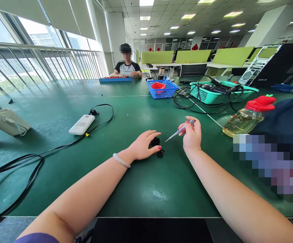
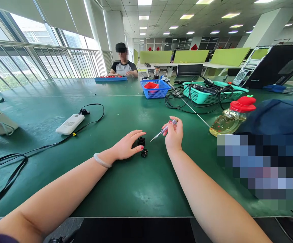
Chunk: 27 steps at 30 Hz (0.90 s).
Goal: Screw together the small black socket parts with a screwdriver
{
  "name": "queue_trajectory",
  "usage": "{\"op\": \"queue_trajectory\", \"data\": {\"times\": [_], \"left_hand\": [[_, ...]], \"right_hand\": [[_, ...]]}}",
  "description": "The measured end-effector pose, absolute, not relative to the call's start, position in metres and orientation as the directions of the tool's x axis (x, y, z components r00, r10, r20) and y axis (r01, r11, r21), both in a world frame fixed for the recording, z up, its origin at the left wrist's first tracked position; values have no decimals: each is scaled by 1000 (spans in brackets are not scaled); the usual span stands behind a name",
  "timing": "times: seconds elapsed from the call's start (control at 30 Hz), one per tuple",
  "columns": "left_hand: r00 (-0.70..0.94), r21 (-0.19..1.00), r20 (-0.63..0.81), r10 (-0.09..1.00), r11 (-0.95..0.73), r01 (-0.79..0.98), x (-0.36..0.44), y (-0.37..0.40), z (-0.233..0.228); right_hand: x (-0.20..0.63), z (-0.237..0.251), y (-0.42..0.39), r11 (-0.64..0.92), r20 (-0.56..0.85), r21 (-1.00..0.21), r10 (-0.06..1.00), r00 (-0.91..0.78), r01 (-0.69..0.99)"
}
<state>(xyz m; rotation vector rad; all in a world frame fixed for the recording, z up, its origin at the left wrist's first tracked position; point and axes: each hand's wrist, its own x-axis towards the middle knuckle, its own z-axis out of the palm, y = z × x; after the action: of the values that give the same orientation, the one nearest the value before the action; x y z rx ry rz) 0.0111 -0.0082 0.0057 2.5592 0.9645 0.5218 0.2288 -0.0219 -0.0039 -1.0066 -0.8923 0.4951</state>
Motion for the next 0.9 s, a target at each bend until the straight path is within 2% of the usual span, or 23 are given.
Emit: {"op": "queue_trajectory", "data": {"times": [0.23,0.4,0.6,0.73,0.9], "left_hand": [[831,351,147,537,-813,464,16,-19,4],[863,356,143,485,-839,412,18,-28,8],[825,350,144,546,-808,473,11,-37,8],[791,359,149,593,-778,516,-28,-42,13],[610,398,84,788,-588,704,-131,-36,21]], "right_hand": [[230,-3,-21,452,374,-892,731,571,7],[232,-5,-18,452,358,-891,737,573,-26],[236,-7,-14,440,333,-897,739,586,-45],[235,-7,-13,432,315,-900,746,587,-65],[231,-6,-14,411,291,-906,773,564,-96]]}}
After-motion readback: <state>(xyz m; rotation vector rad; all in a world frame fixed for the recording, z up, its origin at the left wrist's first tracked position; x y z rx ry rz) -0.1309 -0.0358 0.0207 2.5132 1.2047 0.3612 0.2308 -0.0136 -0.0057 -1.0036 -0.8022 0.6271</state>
